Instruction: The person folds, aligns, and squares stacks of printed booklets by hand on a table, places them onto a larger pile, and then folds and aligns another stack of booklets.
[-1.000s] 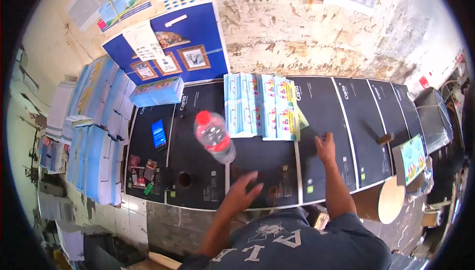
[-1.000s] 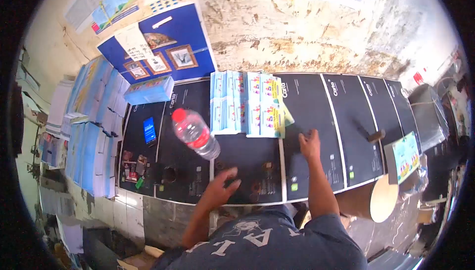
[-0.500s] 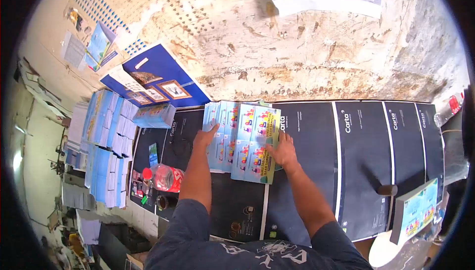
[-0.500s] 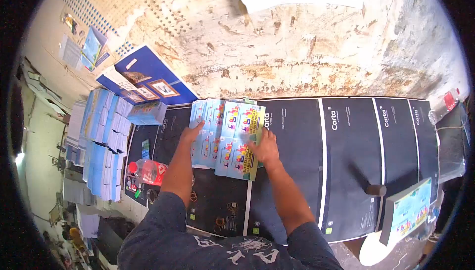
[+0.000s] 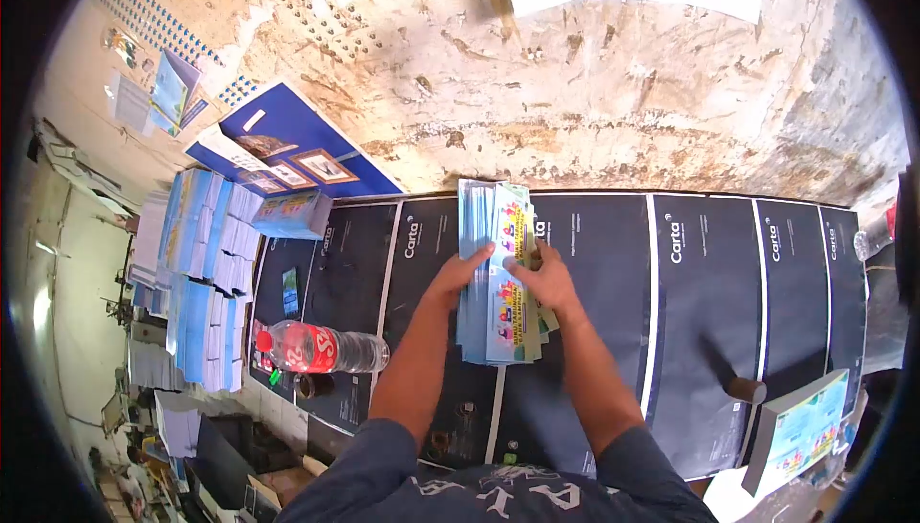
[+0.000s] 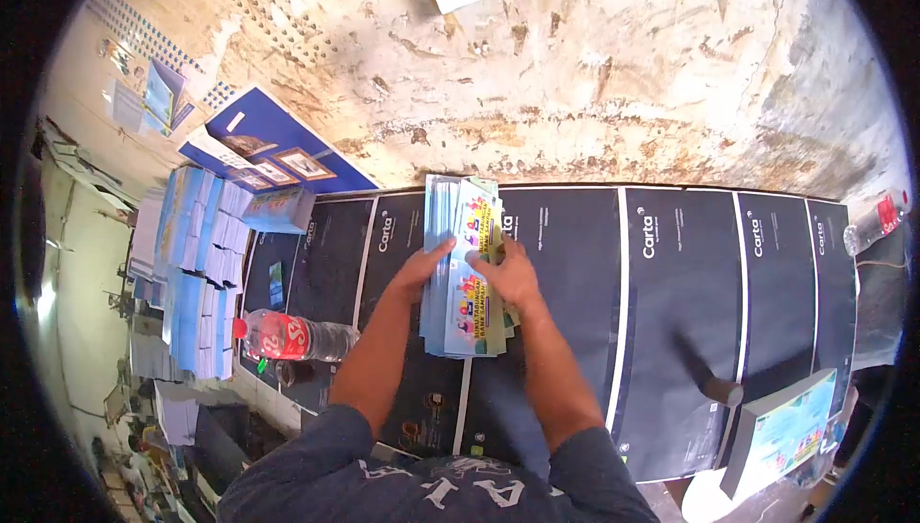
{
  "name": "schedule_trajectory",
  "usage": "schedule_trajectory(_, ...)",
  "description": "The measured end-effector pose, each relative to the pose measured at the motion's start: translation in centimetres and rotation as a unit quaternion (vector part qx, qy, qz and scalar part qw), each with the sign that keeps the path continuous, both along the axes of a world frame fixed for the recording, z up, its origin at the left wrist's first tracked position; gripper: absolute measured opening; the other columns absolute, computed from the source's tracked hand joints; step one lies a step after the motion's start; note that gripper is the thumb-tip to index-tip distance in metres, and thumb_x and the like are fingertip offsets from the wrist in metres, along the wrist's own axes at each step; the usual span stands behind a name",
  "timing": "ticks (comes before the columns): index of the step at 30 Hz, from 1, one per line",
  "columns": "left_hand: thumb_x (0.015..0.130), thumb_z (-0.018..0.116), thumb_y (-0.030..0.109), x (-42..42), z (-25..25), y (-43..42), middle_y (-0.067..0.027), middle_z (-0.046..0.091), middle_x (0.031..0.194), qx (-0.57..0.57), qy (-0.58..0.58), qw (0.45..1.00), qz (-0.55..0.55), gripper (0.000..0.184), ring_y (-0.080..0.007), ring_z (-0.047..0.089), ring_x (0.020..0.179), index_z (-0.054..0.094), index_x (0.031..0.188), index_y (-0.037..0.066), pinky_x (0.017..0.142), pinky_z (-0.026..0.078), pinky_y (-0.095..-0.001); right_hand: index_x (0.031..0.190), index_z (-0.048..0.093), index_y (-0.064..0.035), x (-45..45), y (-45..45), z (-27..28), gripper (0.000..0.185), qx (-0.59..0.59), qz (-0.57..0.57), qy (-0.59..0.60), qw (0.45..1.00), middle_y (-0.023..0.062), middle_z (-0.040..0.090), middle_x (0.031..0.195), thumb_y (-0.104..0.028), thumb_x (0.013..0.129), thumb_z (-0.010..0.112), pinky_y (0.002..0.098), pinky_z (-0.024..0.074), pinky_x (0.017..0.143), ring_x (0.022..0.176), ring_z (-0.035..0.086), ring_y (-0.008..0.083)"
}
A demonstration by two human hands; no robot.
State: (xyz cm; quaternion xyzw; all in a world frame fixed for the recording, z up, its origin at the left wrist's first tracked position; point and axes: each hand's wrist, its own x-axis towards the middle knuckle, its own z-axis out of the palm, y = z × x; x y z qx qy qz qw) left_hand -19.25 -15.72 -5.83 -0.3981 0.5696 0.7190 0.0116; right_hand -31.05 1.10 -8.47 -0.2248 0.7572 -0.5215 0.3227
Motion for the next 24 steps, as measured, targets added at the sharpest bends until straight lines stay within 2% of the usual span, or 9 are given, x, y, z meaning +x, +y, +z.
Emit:
schedule_trajectory(5,0.086,0.075,0.045,-0.2,0.0,1.0,-0.0112,0.07,0.11,-0.004,0.035,0.999,-0.008,0.062,-0.0215,0.069,0.097,0.061,0.128,0.003,0.082,0.055,-0.038,0.139,0.046,0.0116,-1.0,-0.2,-2.4,0.104,-0.036,0.034,-0.03,0.998,0.0301,0.052,0.13,-0.053,0.066,0.084,0.0405,0.048,0.099,0.117,0.058,0.0382)
schedule_trajectory(7,0.087,0.072,0.046,-0.3,-1.0,0.3,-0.01,0.069,0.114,0.064,0.01,0.998,-0.011,0.063,-0.0208,0.068,0.098,0.057,0.132,0.004,0.084,0.054,-0.0369,0.138,0.046,0.0125,-1.5,-0.4,-3.7,0.107,-0.026,0.03,-0.022,0.999,0.0313,0.05,0.132,-0.052,0.063,0.086,0.041,0.0454,0.102,0.12,0.055,0.0391)
schedule_trajectory(10,0.086,0.072,0.046,0.0,0.6,1.4,-0.0105,0.07,0.112,0.061,0.007,0.998,-0.019,0.062,-0.0212,0.069,0.098,0.059,0.13,0.004,0.084,0.054,-0.0378,0.138,0.046,0.0129,-0.7,0.8,-1.1,0.108,-0.018,0.008,0.011,1.0,0.0319,0.049,0.134,-0.051,0.061,0.087,0.0415,0.0425,0.106,0.124,0.051,0.0399)
schedule_trajectory(16,0.083,0.077,0.027,0.4,-0.1,2.4,-0.0125,0.07,0.111,0.04,0.063,0.996,-0.047,0.053,-0.0236,0.07,0.095,0.061,0.126,0.0,0.083,0.056,-0.0379,0.139,0.043,0.0146,-0.1,1.6,-2.0,0.108,-0.043,-0.016,0.009,0.999,0.0304,0.05,0.133,-0.045,0.061,0.09,0.0406,0.0445,0.104,0.12,0.056,0.036)
schedule_trajectory(19,0.083,0.075,0.014,1.2,-3.2,2.7,-0.0146,0.071,0.108,0.054,0.091,0.993,-0.054,0.042,-0.0261,0.07,0.095,0.065,0.12,-0.003,0.082,0.057,-0.0392,0.141,0.043,0.0126,0.6,3.3,-1.0,0.101,-0.031,-0.021,0.04,0.999,0.0291,0.051,0.133,-0.04,0.068,0.087,0.0394,0.0461,0.102,0.116,0.058,0.0336)
schedule_trajectory(21,0.083,0.075,0.013,2.6,-3.0,4.1,-0.0146,0.071,0.108,0.034,0.089,0.994,-0.053,0.042,-0.0262,0.07,0.095,0.065,0.12,-0.004,0.082,0.057,-0.0391,0.141,0.043,0.0112,1.2,5.6,0.7,0.086,-0.11,0.008,-0.12,0.987,0.0274,0.049,0.135,-0.034,0.077,0.081,0.0374,0.0443,0.103,0.12,0.056,0.0306)
schedule_trajectory(22,0.082,0.075,0.012,3.5,-2.9,4.7,-0.0145,0.071,0.108,0.017,0.079,0.996,-0.039,0.042,-0.0264,0.07,0.095,0.065,0.12,-0.004,0.081,0.057,-0.039,0.141,0.043,0.0112,2.5,6.7,0.2,0.086,-0.107,-0.001,-0.121,0.987,0.0274,0.049,0.135,-0.034,0.077,0.081,0.0374,0.0443,0.103,0.12,0.056,0.0306)
schedule_trajectory(23,0.08,0.075,0.008,4.6,-1.4,5.2,-0.0153,0.07,0.112,0.005,0.064,0.996,-0.065,0.046,-0.0263,0.069,0.1,0.062,0.123,-0.004,0.088,0.055,-0.0403,0.141,0.041,0.0101,4.6,8.2,-0.6,0.082,-0.039,-0.086,0.032,0.995,0.0261,0.049,0.136,-0.031,0.081,0.077,0.0373,0.0426,0.105,0.122,0.053,0.0294)
schedule_trajectory(24,0.08,0.075,0.008,5.9,-0.2,5.4,-0.0153,0.07,0.112,0.013,0.06,0.995,-0.072,0.046,-0.0263,0.069,0.1,0.062,0.123,-0.004,0.088,0.055,-0.0403,0.142,0.039,0.0091,7.1,9.6,-1.5,0.077,0.034,-0.164,0.181,0.969,0.0248,0.048,0.136,-0.029,0.084,0.074,0.0372,0.041,0.106,0.124,0.051,0.0281)
